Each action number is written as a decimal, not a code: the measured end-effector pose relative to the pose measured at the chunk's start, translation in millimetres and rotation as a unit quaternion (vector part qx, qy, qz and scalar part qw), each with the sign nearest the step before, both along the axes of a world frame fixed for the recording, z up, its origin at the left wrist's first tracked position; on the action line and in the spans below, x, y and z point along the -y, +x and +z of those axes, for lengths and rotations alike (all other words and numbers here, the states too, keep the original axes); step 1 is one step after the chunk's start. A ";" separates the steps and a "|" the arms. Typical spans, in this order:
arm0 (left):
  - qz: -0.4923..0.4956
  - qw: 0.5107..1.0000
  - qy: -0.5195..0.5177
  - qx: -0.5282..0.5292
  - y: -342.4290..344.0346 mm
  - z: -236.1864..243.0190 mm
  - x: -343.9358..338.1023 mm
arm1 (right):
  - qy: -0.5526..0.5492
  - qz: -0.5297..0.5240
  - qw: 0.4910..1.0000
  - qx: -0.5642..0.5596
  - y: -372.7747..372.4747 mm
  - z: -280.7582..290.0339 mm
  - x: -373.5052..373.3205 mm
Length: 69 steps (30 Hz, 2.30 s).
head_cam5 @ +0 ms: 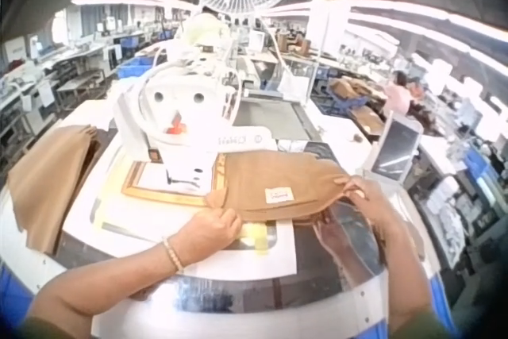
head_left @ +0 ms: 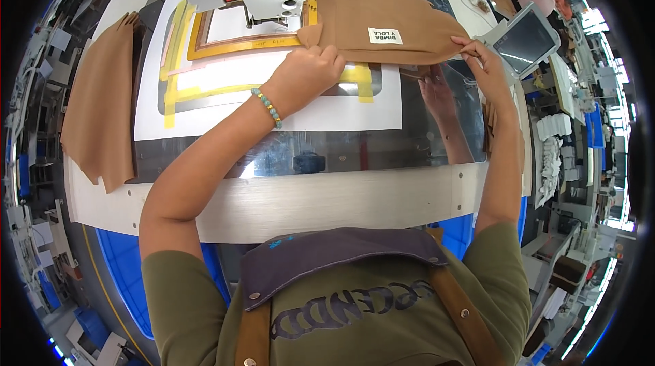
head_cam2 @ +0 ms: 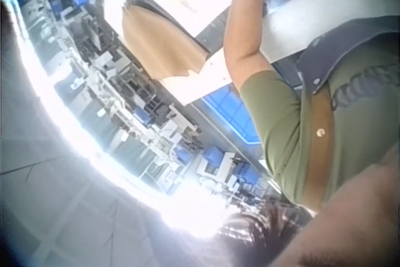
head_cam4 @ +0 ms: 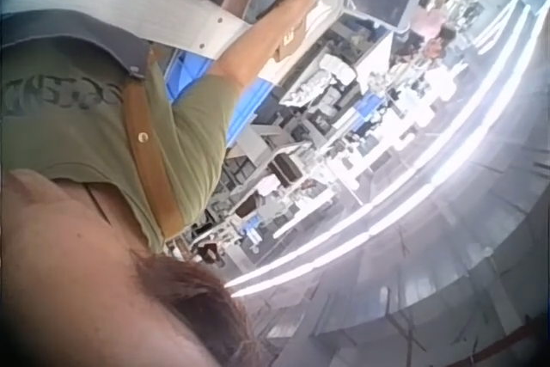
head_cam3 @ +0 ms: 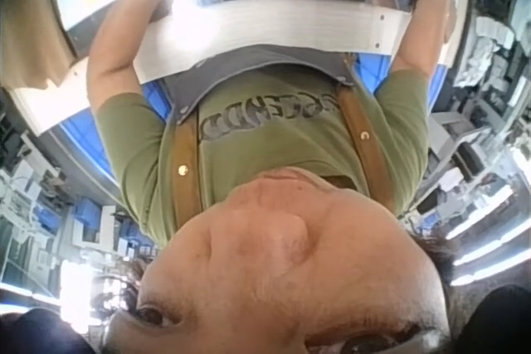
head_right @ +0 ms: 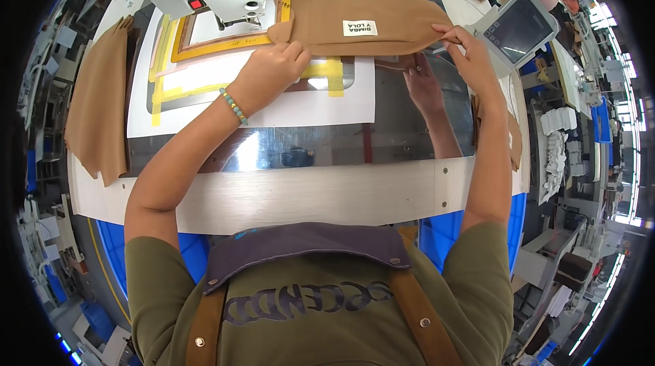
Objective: Using an industrial sewing machine to attach brand patches to leather goods.
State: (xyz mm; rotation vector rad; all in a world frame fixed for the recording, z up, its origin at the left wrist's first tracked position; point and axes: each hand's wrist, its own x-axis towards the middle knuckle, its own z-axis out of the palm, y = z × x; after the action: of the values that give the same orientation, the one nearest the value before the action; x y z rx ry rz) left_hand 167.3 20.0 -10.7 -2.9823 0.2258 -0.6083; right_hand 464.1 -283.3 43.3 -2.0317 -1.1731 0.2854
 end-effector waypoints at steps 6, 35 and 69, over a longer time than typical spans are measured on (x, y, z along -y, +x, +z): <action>0.007 0.999 -0.030 0.024 15.2 3.2 11.3 | 0.019 -0.030 0.999 0.038 24.6 12.9 10.7; 0.027 0.999 -0.016 0.023 -19.2 13.9 -7.1 | 0.067 0.003 0.998 0.012 23.8 -10.5 -10.4; 0.263 0.960 -0.095 0.009 -194.4 -5.9 -170.4 | -0.044 0.171 0.930 0.321 -132.2 -24.1 -158.0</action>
State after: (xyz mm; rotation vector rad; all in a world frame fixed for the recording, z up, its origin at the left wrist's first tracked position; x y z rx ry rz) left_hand -27.1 190.3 -16.6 -3.0064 -0.6424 -0.6112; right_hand 331.9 -125.3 19.2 -2.0491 -1.9536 -0.1914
